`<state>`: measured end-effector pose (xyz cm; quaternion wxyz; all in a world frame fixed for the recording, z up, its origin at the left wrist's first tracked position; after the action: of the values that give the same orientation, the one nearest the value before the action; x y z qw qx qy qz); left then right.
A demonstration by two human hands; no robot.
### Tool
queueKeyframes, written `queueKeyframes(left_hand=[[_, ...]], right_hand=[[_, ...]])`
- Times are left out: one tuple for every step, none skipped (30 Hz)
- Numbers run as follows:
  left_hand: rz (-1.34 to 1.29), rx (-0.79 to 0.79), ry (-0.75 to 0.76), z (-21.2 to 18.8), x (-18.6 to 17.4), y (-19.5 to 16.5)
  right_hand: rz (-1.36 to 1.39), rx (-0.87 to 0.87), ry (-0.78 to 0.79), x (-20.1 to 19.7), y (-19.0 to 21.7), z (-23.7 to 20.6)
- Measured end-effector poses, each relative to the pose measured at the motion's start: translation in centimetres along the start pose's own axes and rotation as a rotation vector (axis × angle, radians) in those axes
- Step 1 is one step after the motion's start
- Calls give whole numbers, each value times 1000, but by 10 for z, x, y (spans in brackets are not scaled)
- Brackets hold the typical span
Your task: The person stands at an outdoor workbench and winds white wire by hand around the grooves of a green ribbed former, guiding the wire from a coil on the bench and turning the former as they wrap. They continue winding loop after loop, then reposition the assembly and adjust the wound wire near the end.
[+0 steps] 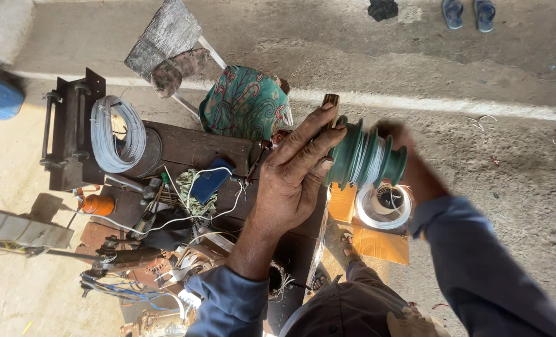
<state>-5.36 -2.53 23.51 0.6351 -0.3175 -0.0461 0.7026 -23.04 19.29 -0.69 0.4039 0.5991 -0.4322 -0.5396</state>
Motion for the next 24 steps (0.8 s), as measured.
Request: queueKeyframes(left_hand=[[-12, 5, -2, 0, -1, 0], [-6, 5, 5, -1, -1, 1], [-2, 4, 12, -3, -1, 1], [1, 7, 19, -3, -1, 2], [-16, 6, 0, -4, -1, 3], [-39, 3, -11, -5, 0, 5], [-66, 5, -23, -5, 2, 6], [-71, 8, -29, -6, 3, 8], [-72, 7, -35, -7, 4, 8], [-75, 2, -37, -8, 4, 9], [-64, -3, -32, -9, 5, 9], [-49, -6, -28, -10, 5, 9], [-32, -13, -24, -11, 5, 9], [-30, -11, -20, -11, 5, 7], [-26, -6, -19, -10, 5, 6], [-20, -3, -20, -9, 4, 4], [-22, -11, -23, -8, 3, 3], [-25, -19, -23, -7, 3, 2], [-29, -24, -22, -6, 3, 1], [-36, -21, -22, -4, 2, -1], [-43, -24, -20, -4, 1, -2], [-54, -30, -17, -4, 0, -3], [-47, -27, -5, -4, 0, -4], [-39, -23, 4, -4, 0, -4]], right_hand=[[-18, 33, 23, 20, -24, -14], [-74, 48, 38, 37, -42, -35], [-150, 40, 49, 53, -58, -60], [-231, 14, 53, 64, -69, -84], [-299, -75, 56, 75, -65, -109], [-303, -176, 54, 81, -49, -137], [-250, -272, 50, 80, -26, -164], [-258, -382, 44, 77, 3, -187], [-408, -488, 39, 75, 34, -206], [-556, -587, 34, 70, 65, -220], [-728, -754, -63, 55, 100, -233], [-900, -923, -161, 43, 131, -242], [-911, -1047, -267, 17, 161, -245], [-918, -1171, -376, -6, 186, -237], [-863, -1027, -427, -34, 200, -201], [-804, -887, -472, -62, 206, -165], [-605, -754, -381, -78, 200, -122], [-407, -617, -289, -87, 184, -80], [-244, -448, -207, -83, 155, -40], [-82, -279, -118, -68, 117, -10], [-201, 78, -111, -53, 58, 12], [-148, 116, -59, -27, 21, 14], [-117, 72, -25, -2, -8, 3], [-116, 58, -5, 17, -29, -17]])
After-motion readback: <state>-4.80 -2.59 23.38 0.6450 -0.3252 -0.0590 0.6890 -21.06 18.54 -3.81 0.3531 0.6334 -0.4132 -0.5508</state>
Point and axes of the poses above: each hand's wrist, its own z-axis towards the middle knuckle, its own x-axis out of the palm, y = z × x, the point moved 9 cm from there along z, towards the middle knuckle, and after that the axes turned 12 degrees about x, right-handed, at the moved point
